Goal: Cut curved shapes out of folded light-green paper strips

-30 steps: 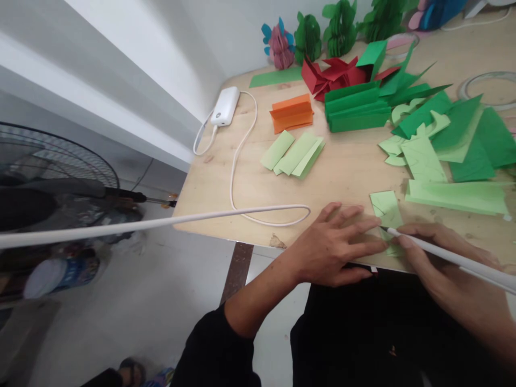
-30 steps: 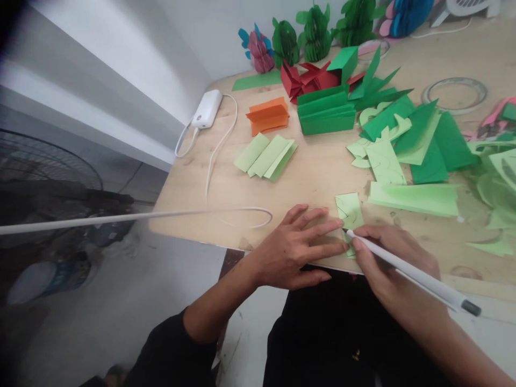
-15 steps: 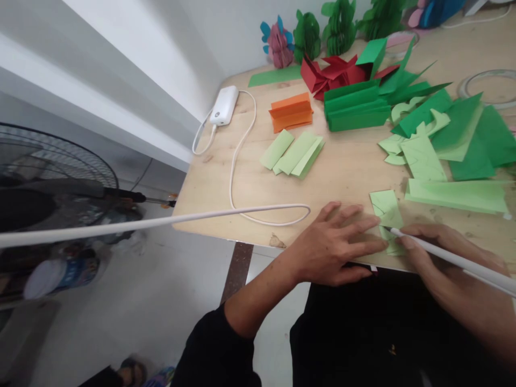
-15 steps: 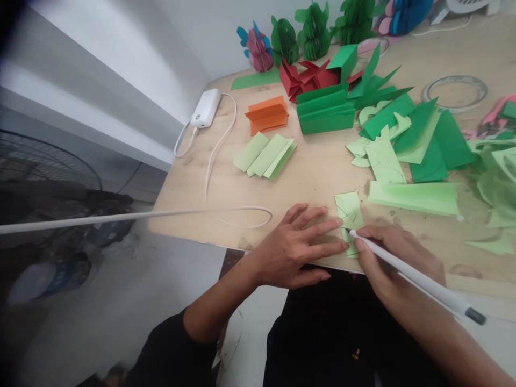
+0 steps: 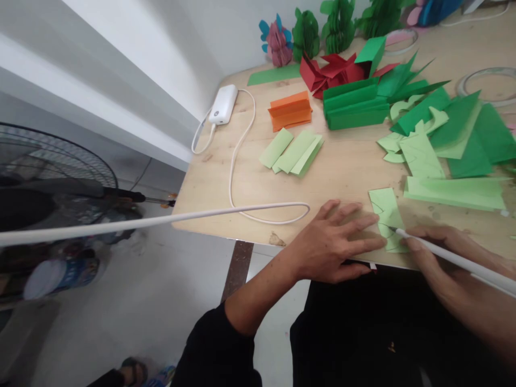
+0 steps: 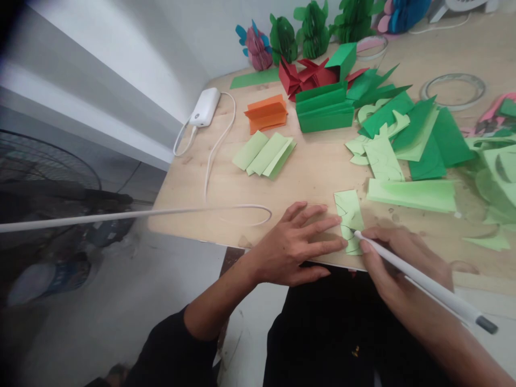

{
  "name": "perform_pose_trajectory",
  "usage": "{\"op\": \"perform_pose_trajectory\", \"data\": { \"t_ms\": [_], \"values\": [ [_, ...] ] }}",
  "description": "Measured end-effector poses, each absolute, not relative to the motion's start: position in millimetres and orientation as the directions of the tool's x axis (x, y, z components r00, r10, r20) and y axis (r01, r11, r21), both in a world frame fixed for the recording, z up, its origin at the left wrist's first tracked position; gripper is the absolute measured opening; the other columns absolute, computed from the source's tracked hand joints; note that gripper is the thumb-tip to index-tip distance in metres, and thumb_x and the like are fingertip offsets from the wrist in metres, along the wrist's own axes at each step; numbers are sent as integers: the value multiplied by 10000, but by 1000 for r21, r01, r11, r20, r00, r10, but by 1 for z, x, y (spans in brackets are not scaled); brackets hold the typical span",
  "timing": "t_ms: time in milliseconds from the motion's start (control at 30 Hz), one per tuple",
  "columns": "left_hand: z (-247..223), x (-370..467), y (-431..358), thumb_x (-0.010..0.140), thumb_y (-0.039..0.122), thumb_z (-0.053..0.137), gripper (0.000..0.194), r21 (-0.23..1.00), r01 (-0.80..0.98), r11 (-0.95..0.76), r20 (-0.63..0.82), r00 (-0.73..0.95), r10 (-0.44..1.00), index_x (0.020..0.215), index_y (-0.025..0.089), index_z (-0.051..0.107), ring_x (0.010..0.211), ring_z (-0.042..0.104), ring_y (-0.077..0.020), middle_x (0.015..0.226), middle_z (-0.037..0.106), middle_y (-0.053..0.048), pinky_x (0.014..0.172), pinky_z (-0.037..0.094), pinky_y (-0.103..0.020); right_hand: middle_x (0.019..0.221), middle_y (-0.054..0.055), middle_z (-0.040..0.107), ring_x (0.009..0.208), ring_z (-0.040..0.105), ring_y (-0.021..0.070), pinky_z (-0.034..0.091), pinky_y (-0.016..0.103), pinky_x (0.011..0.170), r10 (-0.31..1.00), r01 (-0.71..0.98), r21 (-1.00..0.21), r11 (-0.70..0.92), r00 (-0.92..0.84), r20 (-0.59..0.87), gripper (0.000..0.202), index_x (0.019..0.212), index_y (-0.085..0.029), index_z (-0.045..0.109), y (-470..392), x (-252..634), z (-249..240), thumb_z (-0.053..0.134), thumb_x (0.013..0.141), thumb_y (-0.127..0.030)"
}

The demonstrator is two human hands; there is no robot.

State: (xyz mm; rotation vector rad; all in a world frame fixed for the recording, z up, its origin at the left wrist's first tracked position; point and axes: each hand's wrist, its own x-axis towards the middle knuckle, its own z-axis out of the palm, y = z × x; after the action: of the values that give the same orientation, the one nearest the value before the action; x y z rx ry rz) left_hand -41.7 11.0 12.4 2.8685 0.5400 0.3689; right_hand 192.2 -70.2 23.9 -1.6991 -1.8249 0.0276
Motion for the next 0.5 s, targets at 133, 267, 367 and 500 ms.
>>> {"op": "perform_pose_trajectory", "data": {
  "t_ms": [133,267,367,500],
  "values": [
    [13,-41,11,1037,580,495,497,241,340,-909,180,905,386,1425,315,656,1504,420,-335,1595,550,-46,1235,292,-553,842,-7,755,726,700,188,452,335,642,899,886,-427,178,30,437,203,946,-299,687,-72,192,23,561,982,-453],
    [12,-41,11,1036,573,500,497,238,341,-910,180,905,386,1430,312,652,1504,417,-333,1594,550,-47,1236,289,-552,847,-10,758,725,698,181,443,326,631,901,894,-419,161,40,431,191,968,-294,690,-74,191,22,566,981,-439],
    [12,-41,10,1039,565,498,487,242,337,-910,202,900,387,1414,304,665,1491,429,-331,1583,561,-47,1229,296,-552,848,-10,758,717,693,175,437,323,619,899,891,-423,165,41,437,176,973,-294,692,-76,191,22,577,975,-428],
    [11,-41,11,1039,564,498,485,248,332,-910,220,895,387,1406,299,672,1486,431,-331,1576,568,-47,1225,301,-556,841,-12,758,700,695,191,429,336,580,912,889,-441,127,70,405,193,960,-315,698,-79,193,23,573,961,-462]
  ]
}}
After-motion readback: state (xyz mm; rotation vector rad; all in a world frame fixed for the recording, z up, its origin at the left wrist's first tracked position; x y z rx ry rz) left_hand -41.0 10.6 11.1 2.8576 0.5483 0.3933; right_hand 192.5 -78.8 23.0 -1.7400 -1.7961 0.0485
